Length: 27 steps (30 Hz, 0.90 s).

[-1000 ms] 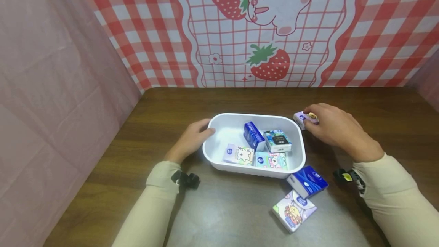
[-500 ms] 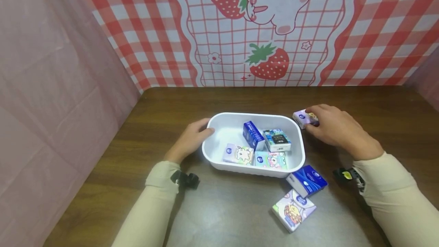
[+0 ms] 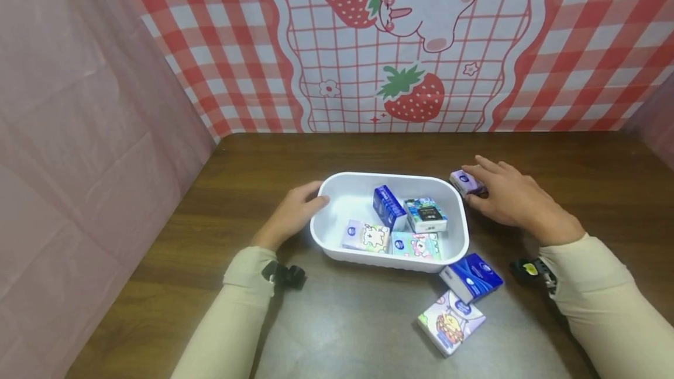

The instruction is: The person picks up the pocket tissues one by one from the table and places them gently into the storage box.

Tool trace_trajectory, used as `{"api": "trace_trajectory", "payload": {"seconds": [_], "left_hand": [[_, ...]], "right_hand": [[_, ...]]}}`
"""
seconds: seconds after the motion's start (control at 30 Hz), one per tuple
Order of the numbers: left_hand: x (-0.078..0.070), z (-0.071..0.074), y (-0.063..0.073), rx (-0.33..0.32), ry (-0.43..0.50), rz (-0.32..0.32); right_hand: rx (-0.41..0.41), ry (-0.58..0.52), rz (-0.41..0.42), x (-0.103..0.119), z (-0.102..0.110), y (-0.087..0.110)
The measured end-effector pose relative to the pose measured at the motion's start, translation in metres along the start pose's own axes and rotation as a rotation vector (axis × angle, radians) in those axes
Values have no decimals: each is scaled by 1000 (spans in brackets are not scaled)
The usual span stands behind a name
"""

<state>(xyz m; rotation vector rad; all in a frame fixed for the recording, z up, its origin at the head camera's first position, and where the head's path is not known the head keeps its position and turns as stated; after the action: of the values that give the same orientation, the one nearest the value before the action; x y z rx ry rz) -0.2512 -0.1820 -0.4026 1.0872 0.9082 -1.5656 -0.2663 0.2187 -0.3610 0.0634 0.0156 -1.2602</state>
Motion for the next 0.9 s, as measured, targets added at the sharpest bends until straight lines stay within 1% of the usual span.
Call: {"api": "trace_trajectory", "payload": {"seconds": [0.23,0.53,0.63,0.9], "left_hand": [[-1,0,0,-4,-1,24],[-1,-1,-1,-4,-12,30],[-1,0,0,-6,-11,34],[-1,0,0,-8,-8,33]], "right_hand": [[17,22,10,-1,-4,-1],[42,15,41,-5,-8,-1],[39,11,54,-5,-9,-2],[21,-29,27,-2,-7,0]]}}
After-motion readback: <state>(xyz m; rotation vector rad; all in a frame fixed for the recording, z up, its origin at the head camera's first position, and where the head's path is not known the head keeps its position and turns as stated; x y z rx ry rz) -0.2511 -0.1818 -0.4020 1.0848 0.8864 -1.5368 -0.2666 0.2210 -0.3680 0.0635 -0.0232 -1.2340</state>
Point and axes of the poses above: each hand's wrist, its own y-axis away from the middle knuckle, its own z-axis out of the back of the hand, x = y × z, the point moved 2 cm from there along -y, towards the middle knuckle, and after that the axes turned 15 degrees about y, right-handed, at the moved point
